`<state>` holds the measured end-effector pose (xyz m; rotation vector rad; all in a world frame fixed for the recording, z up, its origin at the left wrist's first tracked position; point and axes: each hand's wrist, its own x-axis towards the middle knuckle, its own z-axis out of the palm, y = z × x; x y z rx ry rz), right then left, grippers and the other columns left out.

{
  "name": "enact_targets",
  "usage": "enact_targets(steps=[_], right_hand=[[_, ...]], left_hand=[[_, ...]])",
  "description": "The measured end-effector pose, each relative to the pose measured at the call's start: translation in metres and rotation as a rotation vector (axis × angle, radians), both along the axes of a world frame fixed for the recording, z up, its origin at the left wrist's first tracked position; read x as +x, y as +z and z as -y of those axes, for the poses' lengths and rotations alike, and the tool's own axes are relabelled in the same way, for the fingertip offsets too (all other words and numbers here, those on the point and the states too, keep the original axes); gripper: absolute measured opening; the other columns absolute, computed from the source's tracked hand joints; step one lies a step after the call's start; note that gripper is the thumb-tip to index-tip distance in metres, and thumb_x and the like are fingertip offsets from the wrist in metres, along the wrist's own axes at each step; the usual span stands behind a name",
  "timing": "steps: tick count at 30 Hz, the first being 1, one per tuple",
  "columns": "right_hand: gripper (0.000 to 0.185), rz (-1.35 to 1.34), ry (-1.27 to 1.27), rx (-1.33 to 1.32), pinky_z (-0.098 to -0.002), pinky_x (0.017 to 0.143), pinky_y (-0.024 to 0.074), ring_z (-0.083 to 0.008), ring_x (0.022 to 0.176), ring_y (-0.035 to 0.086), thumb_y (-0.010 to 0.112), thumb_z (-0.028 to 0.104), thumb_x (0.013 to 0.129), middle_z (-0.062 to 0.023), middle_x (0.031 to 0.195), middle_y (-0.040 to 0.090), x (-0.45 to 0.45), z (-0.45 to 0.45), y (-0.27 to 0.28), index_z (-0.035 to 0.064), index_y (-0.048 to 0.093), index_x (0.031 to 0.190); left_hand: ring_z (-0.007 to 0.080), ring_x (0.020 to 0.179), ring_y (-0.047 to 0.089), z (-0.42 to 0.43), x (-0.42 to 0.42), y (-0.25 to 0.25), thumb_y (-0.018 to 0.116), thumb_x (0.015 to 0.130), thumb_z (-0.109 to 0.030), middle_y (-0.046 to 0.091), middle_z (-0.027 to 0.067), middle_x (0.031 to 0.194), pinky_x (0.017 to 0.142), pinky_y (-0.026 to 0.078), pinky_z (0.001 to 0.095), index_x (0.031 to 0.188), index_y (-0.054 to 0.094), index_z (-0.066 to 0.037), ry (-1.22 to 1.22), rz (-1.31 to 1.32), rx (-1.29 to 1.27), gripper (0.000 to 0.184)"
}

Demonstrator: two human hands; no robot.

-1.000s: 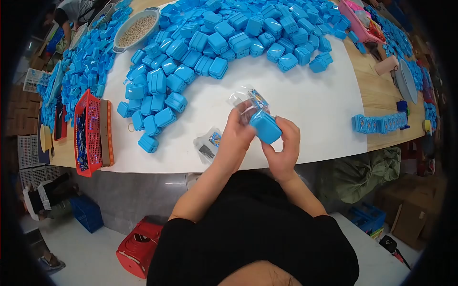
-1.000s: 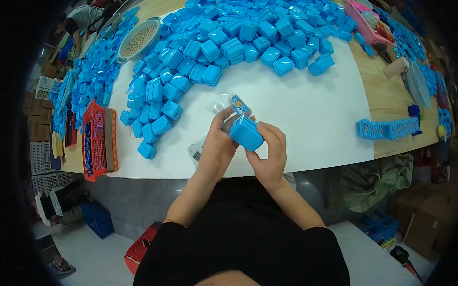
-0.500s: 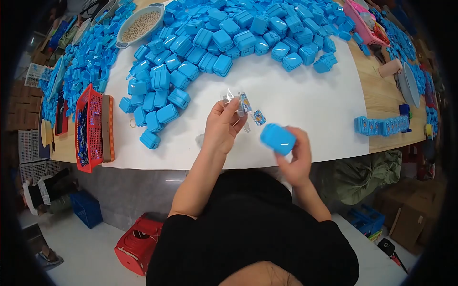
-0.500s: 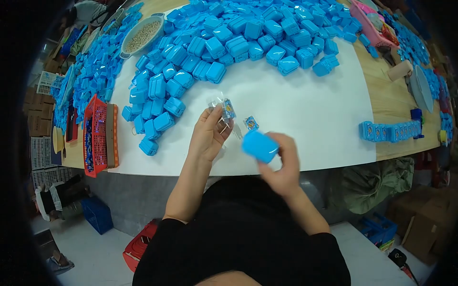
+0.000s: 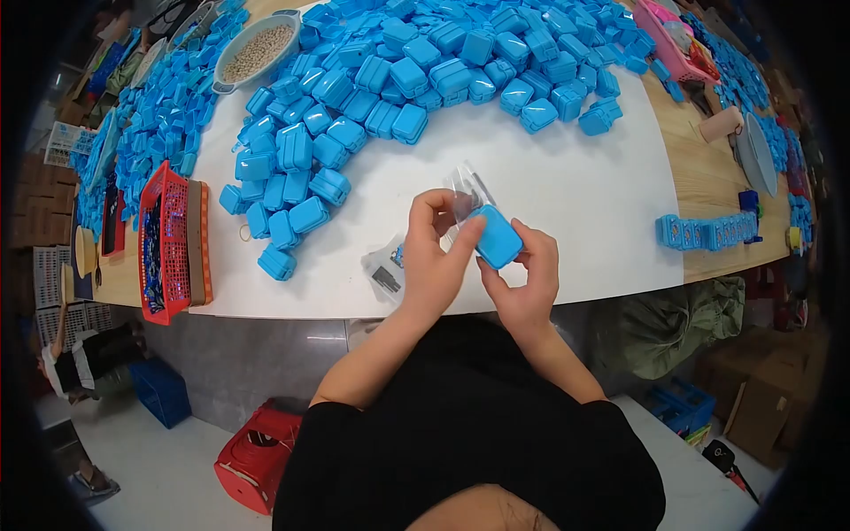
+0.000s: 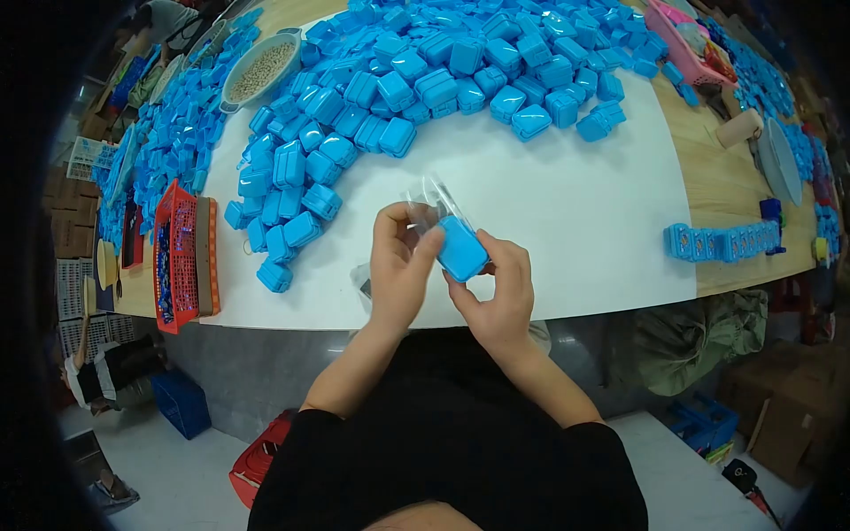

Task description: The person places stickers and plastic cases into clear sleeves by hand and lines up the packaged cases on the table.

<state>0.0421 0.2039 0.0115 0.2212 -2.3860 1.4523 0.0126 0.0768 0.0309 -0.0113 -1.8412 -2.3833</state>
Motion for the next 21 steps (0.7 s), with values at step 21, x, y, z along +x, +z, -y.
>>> enact_targets(steps=[21], right_hand=[[0.059, -0.495, -0.055, 0.115, -0.0393, 0.094, 0.051, -0.0369, 0.12, 0.051, 0.071, -0.006, 0.074, -0.0135, 0.131, 0.043, -0.01, -0.004, -0.029, 0.0062, 0.044, 0.125]], left_hand=[[0.0184, 0.103, 0.054, -0.007, 0.011, -0.013, 0.059, 0.092, -0.013, 0.056, 0.0127, 0.115, 0.091, 0.045, 0.0293, 0.121, 0.051, 0.002, -0.094, 0.172, -0.097, 0.033]])
